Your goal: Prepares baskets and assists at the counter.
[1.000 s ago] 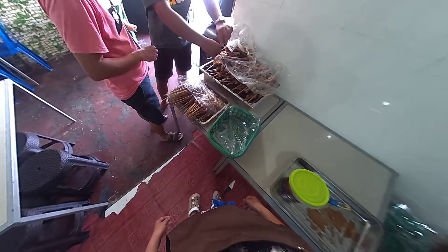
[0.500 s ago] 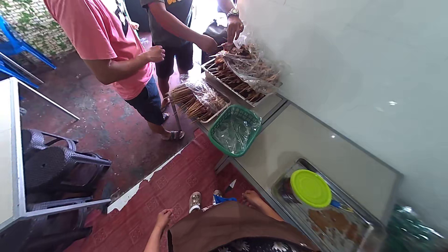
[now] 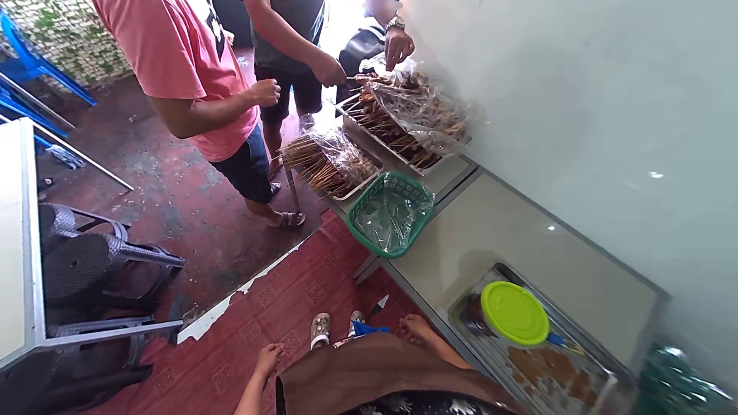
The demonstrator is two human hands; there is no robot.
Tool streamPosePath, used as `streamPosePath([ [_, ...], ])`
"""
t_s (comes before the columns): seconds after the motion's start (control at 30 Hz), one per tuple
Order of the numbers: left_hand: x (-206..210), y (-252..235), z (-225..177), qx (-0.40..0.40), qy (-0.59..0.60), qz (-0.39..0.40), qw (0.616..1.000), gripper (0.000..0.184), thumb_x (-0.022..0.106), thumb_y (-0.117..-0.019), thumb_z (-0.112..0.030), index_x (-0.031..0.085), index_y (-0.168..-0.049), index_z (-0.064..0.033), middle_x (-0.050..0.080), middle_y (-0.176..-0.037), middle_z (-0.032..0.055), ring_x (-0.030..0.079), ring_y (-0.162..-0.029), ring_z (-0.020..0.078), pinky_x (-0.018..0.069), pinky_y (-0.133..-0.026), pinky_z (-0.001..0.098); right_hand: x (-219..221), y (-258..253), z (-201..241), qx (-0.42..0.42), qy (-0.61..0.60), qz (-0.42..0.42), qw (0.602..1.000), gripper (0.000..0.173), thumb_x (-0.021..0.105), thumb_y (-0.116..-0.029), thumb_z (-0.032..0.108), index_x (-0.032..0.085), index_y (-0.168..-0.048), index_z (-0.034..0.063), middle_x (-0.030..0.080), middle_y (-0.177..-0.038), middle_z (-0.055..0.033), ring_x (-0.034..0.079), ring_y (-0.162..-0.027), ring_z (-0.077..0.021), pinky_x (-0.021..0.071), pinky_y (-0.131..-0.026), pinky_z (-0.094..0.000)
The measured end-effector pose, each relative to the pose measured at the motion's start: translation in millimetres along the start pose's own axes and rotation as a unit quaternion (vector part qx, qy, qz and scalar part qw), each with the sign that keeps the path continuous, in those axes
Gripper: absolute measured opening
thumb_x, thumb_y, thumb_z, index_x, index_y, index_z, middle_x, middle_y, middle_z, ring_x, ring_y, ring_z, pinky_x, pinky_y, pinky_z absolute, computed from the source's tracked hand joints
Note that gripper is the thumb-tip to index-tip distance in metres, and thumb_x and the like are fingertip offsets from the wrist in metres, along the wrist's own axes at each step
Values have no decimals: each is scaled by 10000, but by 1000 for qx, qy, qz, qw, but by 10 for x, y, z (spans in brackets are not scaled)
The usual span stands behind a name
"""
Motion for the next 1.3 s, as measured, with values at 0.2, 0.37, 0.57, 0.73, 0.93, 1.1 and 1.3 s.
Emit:
streamPosePath([
  [0.2,-26,80,-124,3,5,4,1000,272,511,-1074,-75,621,-1246,105,647,-1208,278,634,-1055,283,486,-965,401,78,26,62,-5,-15,4,1000,338,442,-1115,194,567,-1299,-60,646,-1194,-227,648,-991,-271,515,-878,-422],
  [0.37,-33,119,-147,-1,28,-9,1000,264,517,-1066,-51,610,-1244,120,641,-1200,286,631,-1034,270,493,-945,384,101,-12,38,-3,-14,5,1000,338,454,-1110,187,574,-1303,-63,647,-1204,-235,653,-991,-280,518,-881,-426],
  [0.57,-69,115,-104,-2,44,-13,999,275,511,-1071,-66,606,-1258,111,644,-1199,285,637,-1027,277,502,-939,401,-309,551,764,-277,-133,-236,922,343,427,-1100,138,601,-1176,-148,694,-984,-264,694,-869,-344,557,-843,-500],
  [0.73,-117,180,-62,-9,75,-22,997,269,502,-1070,-46,591,-1261,122,632,-1204,283,631,-998,246,505,-918,369,-612,670,1381,-224,-296,-245,895,581,424,-1117,344,266,-1529,-35,526,-1335,-310,667,-949,-354,563,-804,-475],
  [0.93,-129,-5,244,-2,106,-35,994,264,509,-1069,-54,605,-1243,120,643,-1185,283,640,-1000,265,514,-920,393,-613,276,1878,-171,-296,-184,921,710,497,-1093,364,90,-1630,139,485,-1445,-311,666,-1080,-401,569,-865,-505],
  [1.1,-170,70,467,-11,105,-48,993,279,518,-1069,-67,608,-1264,111,643,-1212,293,640,-1059,296,504,-955,417,-571,195,2091,-160,-297,-197,920,669,465,-1107,240,70,-1641,155,437,-1507,-298,585,-1248,-434,537,-944,-565],
  [1.3,-175,-370,1247,14,136,-53,989,277,565,-1052,-108,641,-1230,91,680,-1167,266,681,-1028,296,545,-941,427,-558,200,2172,-170,-306,-229,908,581,388,-1127,213,126,-1633,99,422,-1530,-295,496,-1367,-419,457,-1055,-583],
])
Point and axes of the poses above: each hand's wrist, its own y-axis away from the middle knuckle, its own x-axis out of the palm, z = x × y, the point moved 8 cm from there along -y, towards the middle knuckle
